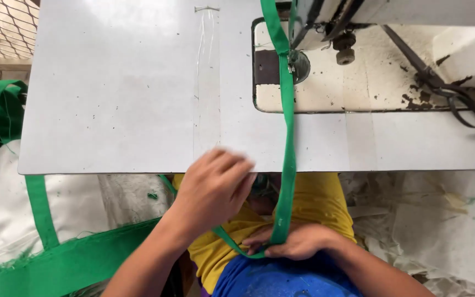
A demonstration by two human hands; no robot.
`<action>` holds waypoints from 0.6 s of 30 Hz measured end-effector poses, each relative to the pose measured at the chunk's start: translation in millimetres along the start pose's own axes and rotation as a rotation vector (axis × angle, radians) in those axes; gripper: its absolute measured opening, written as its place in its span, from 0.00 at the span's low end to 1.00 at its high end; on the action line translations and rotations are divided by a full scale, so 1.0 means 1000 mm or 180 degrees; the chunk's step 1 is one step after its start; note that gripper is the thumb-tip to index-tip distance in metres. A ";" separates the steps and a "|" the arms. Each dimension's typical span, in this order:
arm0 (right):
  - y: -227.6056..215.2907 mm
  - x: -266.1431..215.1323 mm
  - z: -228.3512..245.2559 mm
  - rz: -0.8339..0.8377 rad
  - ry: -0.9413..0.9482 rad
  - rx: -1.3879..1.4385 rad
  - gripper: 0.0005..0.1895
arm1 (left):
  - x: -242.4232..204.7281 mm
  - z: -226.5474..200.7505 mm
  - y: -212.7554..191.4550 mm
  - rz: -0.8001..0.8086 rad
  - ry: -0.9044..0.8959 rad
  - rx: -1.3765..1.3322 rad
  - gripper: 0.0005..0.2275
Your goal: Attaching green fabric straps to white tote bags using an industrial sewing machine
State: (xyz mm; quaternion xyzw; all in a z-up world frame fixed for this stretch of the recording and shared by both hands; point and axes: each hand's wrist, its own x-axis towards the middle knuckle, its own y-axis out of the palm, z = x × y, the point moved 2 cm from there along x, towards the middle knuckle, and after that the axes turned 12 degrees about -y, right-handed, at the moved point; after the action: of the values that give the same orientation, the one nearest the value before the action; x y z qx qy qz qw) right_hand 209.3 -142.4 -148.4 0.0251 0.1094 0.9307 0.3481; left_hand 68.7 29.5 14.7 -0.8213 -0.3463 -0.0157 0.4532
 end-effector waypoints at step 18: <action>-0.144 -0.014 0.157 -0.1879 -0.0850 -0.5680 0.29 | -0.115 0.085 0.217 0.2314 -0.1039 0.0003 0.33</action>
State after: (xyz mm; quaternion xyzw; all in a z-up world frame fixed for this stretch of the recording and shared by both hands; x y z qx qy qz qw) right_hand 331.1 -16.6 -26.3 -0.1726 -0.6810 0.5347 0.4697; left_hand 83.0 -45.5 -233.5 -0.8818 -0.1004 0.2766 0.3685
